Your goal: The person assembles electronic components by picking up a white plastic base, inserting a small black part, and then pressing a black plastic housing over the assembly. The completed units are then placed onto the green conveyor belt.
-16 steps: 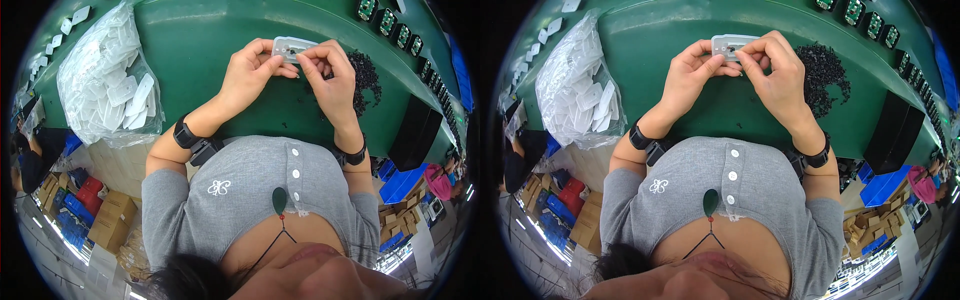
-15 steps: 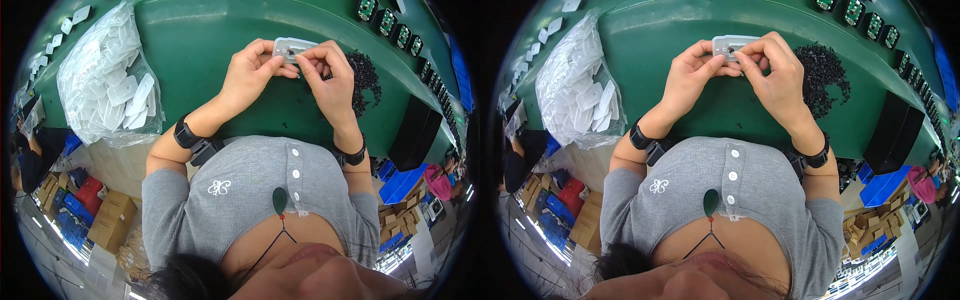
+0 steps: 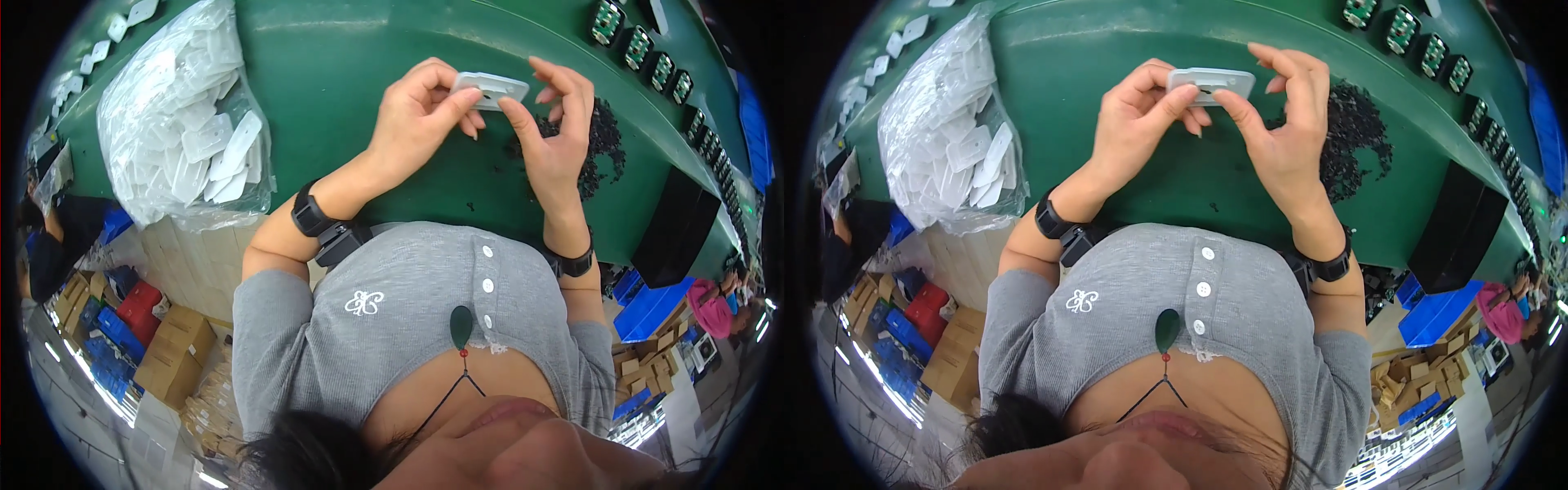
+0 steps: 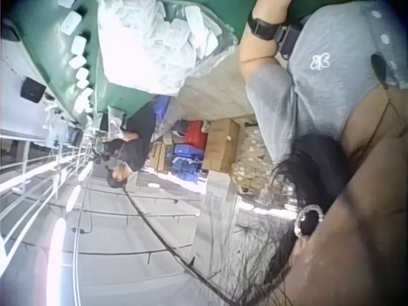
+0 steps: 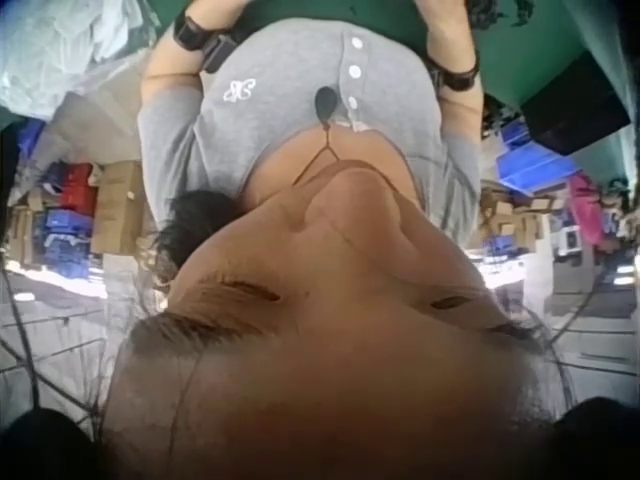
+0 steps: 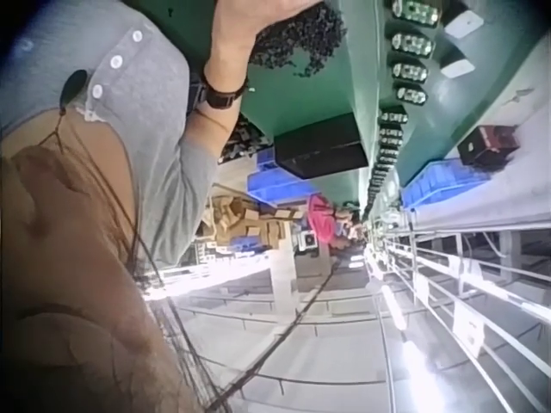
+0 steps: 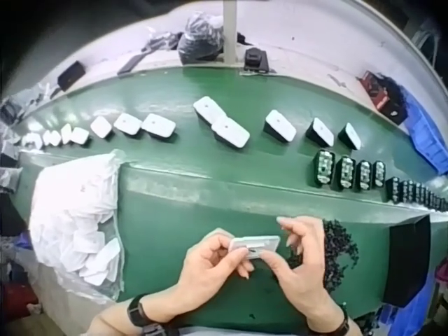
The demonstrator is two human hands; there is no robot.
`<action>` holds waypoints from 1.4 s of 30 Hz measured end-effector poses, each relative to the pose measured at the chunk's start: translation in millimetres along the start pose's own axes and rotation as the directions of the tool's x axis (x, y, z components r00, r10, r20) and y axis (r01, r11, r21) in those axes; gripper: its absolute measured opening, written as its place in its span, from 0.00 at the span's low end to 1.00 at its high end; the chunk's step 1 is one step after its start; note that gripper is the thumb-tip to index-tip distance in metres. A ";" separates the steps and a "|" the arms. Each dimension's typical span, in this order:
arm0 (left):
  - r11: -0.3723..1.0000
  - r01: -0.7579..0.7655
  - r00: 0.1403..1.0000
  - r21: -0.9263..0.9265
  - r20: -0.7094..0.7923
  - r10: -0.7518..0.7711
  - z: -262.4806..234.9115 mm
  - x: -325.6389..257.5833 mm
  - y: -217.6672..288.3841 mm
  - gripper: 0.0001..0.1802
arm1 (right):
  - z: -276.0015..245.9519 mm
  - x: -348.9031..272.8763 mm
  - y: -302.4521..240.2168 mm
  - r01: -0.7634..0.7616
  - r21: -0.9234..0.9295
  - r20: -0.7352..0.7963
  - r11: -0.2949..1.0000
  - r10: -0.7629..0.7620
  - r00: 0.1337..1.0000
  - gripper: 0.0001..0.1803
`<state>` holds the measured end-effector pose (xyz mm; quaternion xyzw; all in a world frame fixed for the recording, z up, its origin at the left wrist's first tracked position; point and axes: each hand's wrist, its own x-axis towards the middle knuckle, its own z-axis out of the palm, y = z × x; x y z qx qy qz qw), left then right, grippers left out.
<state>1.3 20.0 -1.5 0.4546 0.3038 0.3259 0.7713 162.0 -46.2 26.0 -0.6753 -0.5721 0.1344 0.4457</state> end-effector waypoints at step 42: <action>-0.047 -0.200 0.890 0.979 0.202 0.408 -23.6 4.1 5.7 0.43 | -84.1 134.0 87.1 0.101 -0.790 -0.011 0.604 -0.178 0.984 0.19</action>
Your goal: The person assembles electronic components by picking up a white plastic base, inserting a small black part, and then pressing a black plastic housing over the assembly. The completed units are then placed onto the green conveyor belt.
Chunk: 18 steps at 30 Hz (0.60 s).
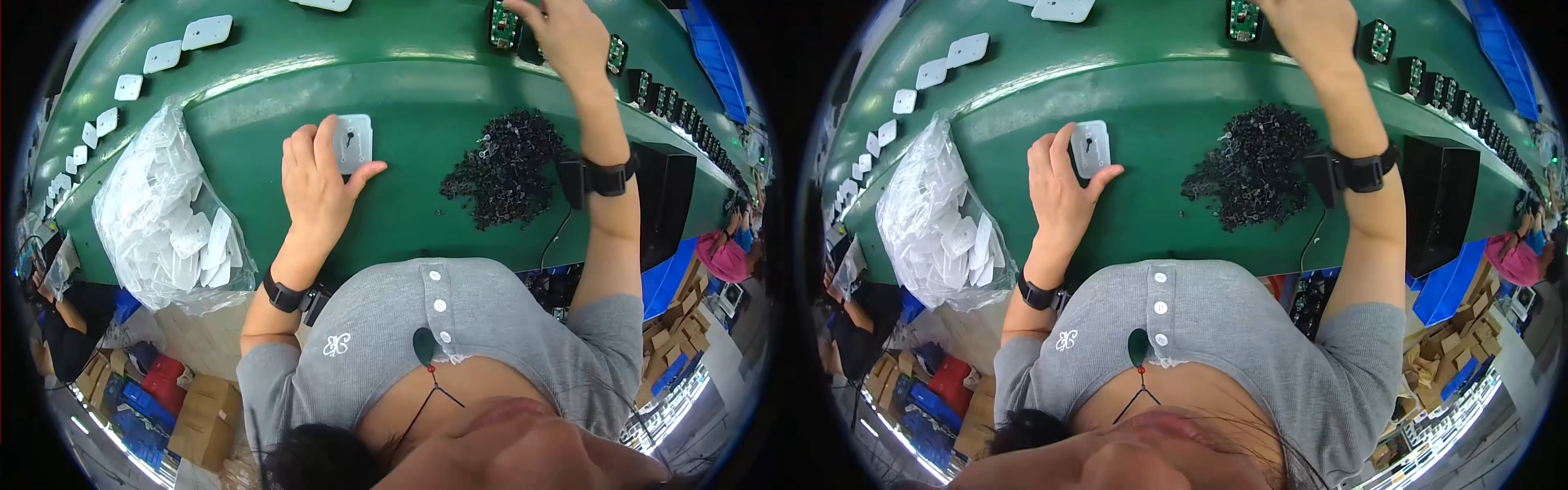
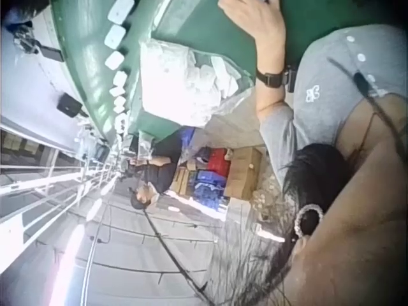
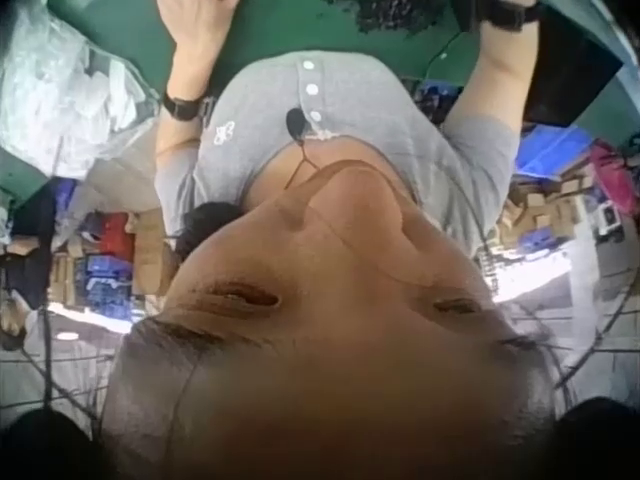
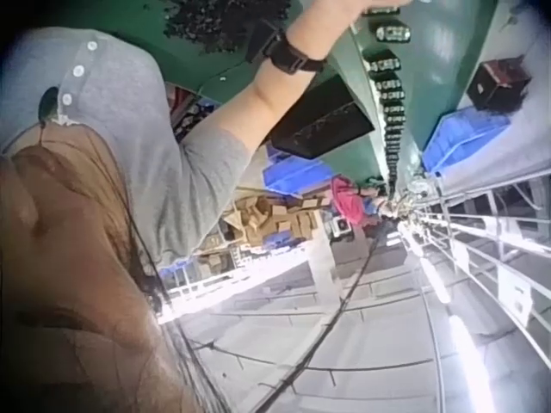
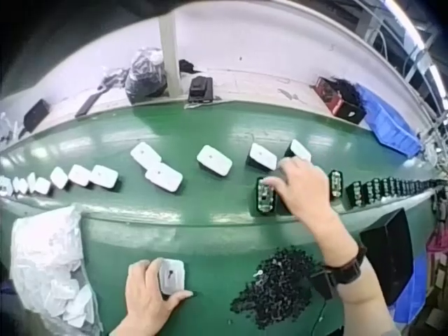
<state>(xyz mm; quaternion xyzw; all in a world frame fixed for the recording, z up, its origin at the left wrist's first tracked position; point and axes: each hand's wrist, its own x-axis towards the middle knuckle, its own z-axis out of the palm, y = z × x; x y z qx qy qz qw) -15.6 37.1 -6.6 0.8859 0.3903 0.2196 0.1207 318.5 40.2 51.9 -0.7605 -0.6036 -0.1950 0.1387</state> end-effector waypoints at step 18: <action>0.968 -0.168 0.985 -0.186 0.004 0.172 1.3 12.6 -15.8 0.38 | -6.8 -79.7 -46.7 -0.199 0.739 0.262 0.644 -0.002 0.965 0.26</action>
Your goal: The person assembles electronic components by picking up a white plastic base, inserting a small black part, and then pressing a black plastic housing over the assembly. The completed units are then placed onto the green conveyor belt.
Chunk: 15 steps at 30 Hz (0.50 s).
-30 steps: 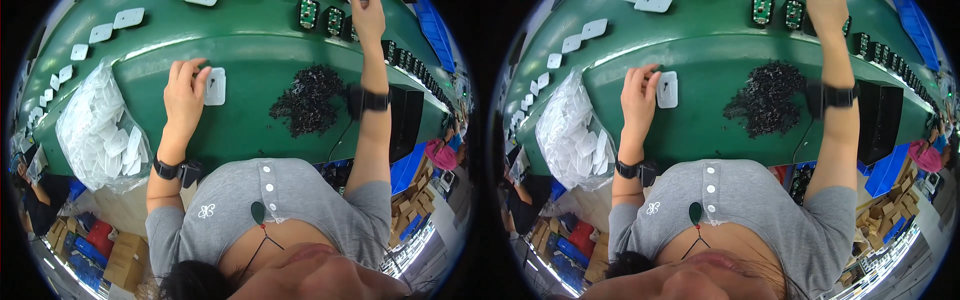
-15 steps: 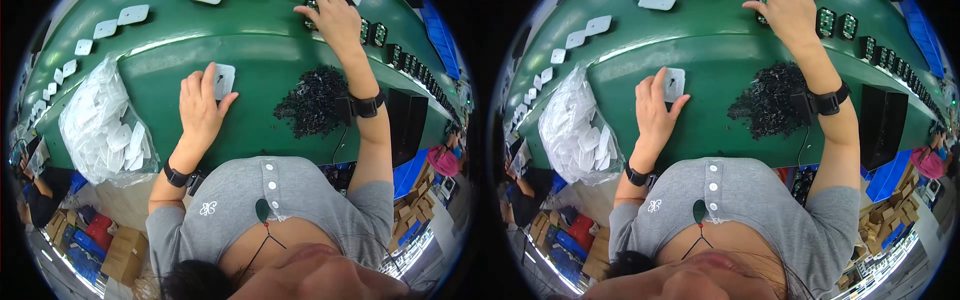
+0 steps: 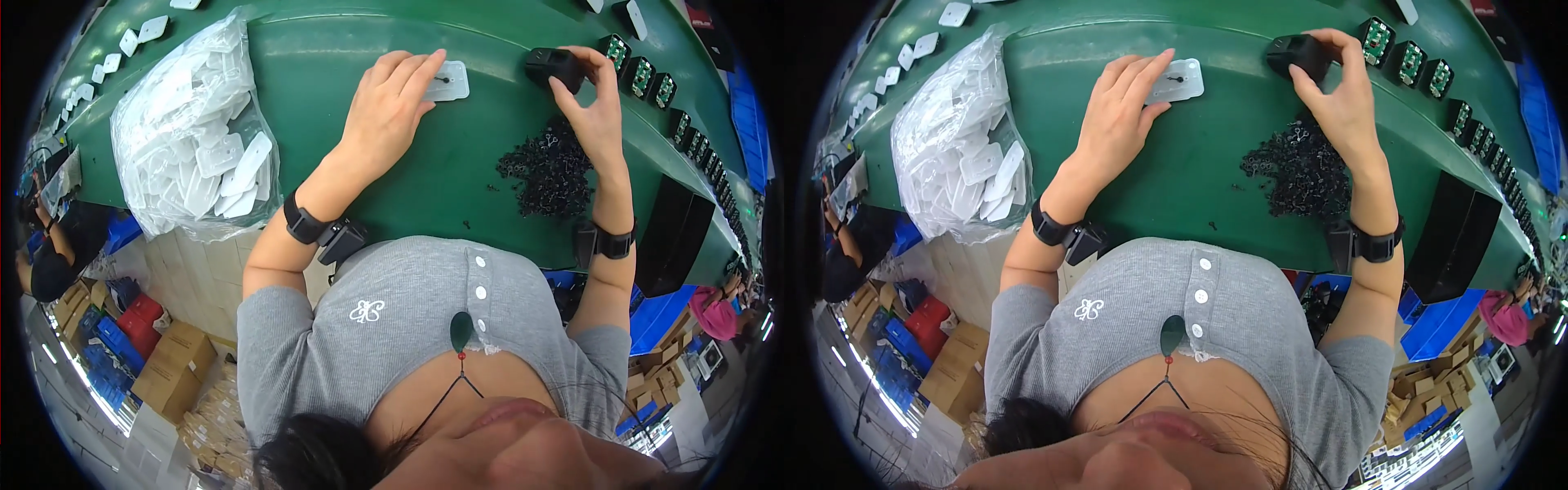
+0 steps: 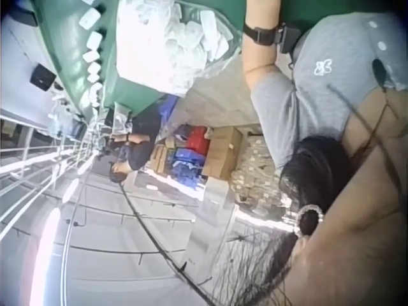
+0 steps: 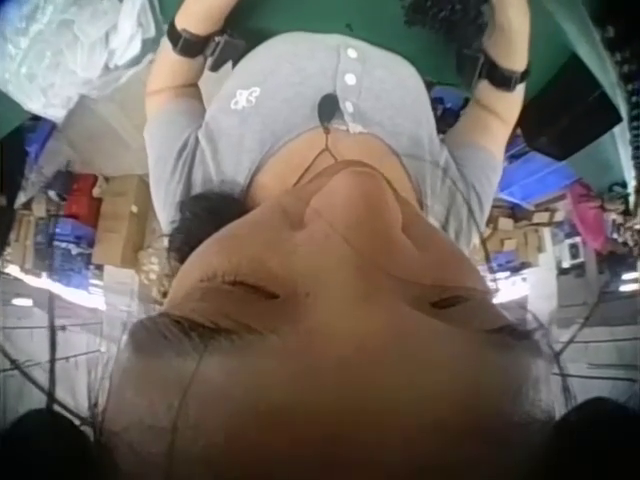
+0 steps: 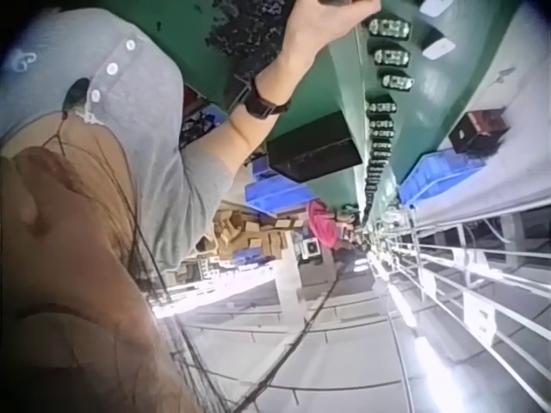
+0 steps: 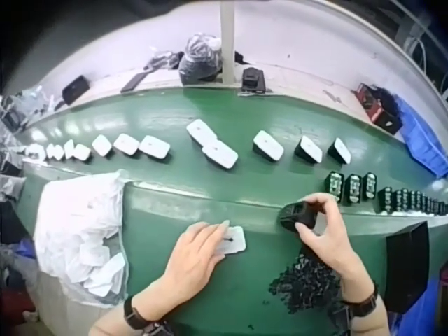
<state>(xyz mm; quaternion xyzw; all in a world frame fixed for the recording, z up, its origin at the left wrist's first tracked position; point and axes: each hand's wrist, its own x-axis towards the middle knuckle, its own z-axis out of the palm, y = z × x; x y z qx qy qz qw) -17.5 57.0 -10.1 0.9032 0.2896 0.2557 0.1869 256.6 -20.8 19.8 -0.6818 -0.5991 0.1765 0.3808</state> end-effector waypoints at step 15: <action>0.974 -0.018 0.997 -0.227 -0.080 0.000 -7.7 -5.5 -13.2 0.31 | 32.4 4.9 -62.5 0.280 -0.074 0.169 0.957 -0.265 0.949 0.21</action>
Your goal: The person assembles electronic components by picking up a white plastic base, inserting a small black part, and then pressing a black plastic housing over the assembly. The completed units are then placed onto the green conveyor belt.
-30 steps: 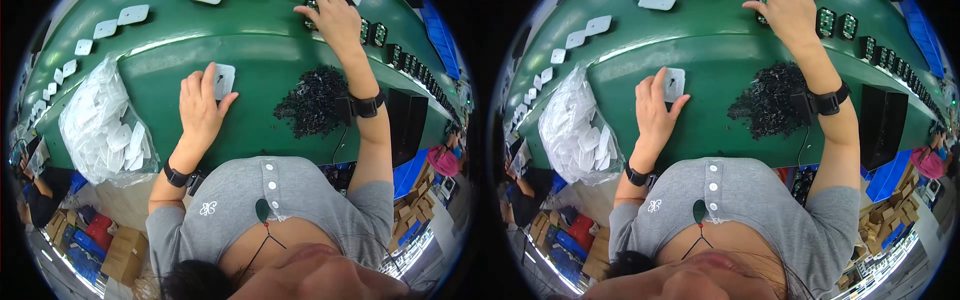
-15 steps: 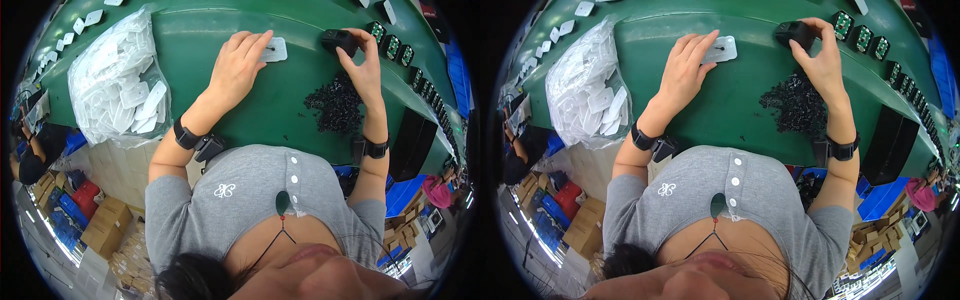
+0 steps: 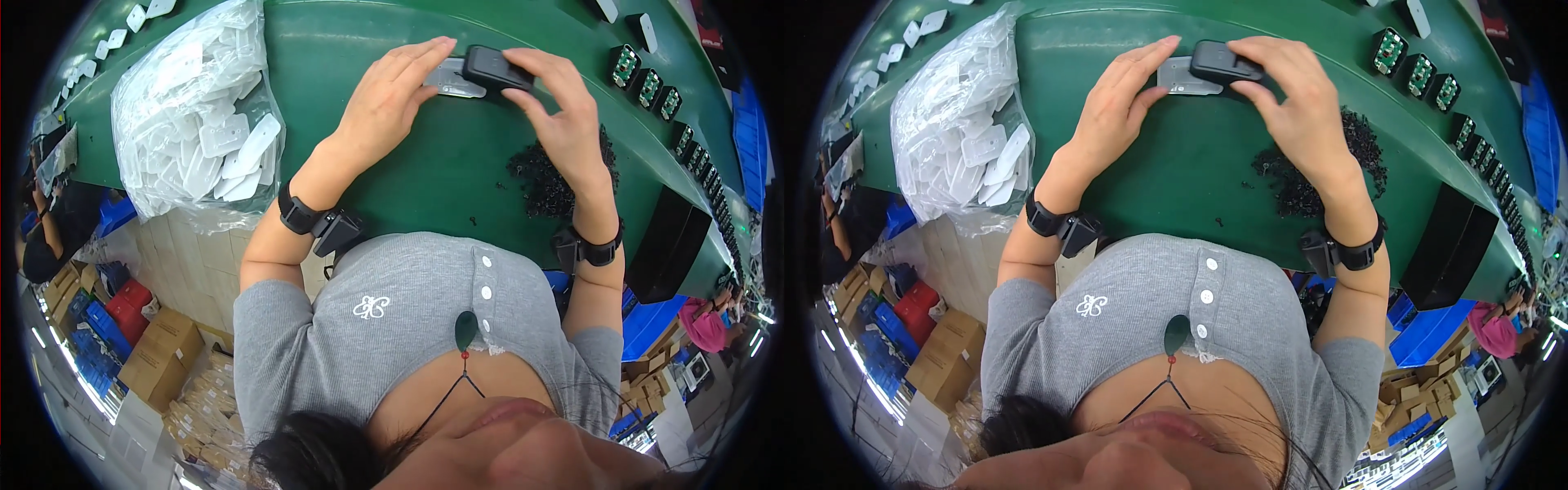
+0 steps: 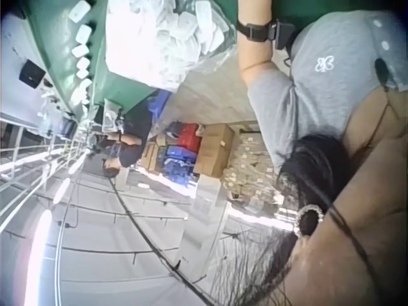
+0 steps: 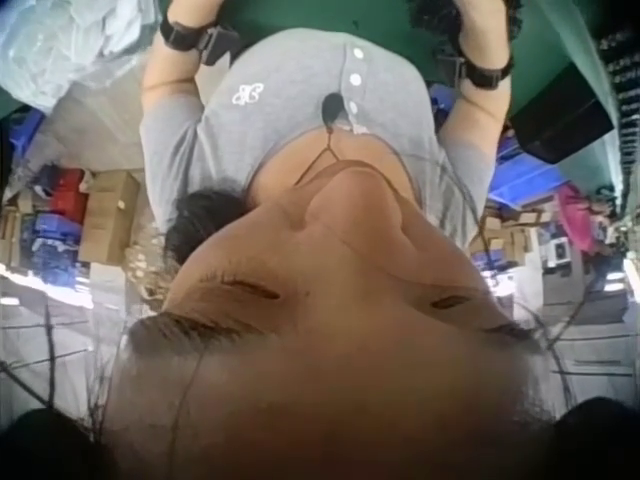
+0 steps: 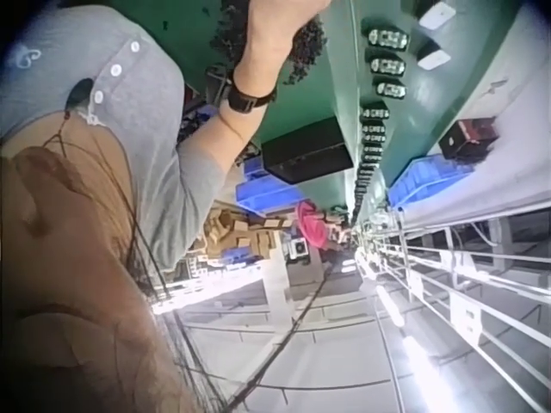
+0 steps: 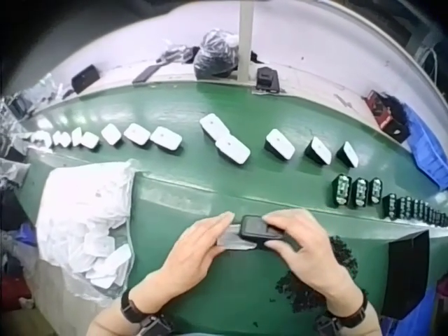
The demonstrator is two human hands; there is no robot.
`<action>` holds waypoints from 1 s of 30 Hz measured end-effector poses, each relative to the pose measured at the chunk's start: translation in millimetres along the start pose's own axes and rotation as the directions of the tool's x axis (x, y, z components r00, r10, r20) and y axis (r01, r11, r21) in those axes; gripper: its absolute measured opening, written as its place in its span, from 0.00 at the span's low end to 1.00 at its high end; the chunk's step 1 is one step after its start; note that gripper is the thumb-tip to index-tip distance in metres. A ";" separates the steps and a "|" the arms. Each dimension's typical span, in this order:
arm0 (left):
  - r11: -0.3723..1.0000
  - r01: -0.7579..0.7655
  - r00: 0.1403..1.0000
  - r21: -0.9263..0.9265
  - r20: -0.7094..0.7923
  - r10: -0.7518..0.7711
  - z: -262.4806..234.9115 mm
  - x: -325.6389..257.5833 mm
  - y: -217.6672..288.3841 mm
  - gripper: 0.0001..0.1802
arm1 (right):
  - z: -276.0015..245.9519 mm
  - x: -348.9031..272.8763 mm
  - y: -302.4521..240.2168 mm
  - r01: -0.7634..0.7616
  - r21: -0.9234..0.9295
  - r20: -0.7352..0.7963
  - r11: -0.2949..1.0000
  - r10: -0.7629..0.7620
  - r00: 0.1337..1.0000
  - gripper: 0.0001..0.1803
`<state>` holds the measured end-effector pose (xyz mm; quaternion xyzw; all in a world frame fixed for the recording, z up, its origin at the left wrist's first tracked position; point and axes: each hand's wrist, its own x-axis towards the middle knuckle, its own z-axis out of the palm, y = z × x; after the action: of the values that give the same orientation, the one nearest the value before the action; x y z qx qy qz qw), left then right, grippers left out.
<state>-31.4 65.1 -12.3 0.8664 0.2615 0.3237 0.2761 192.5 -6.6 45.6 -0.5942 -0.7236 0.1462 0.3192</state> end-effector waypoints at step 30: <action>0.945 -0.102 0.975 0.310 -0.158 0.157 10.7 -19.8 -1.2 0.27 | 15.8 36.7 -0.3 -0.086 0.142 0.400 0.986 0.023 0.916 0.20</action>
<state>-37.2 50.2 -28.2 0.8806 0.2737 0.3751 0.0947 178.9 30.9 44.5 -0.5452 -0.7426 0.3289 0.2077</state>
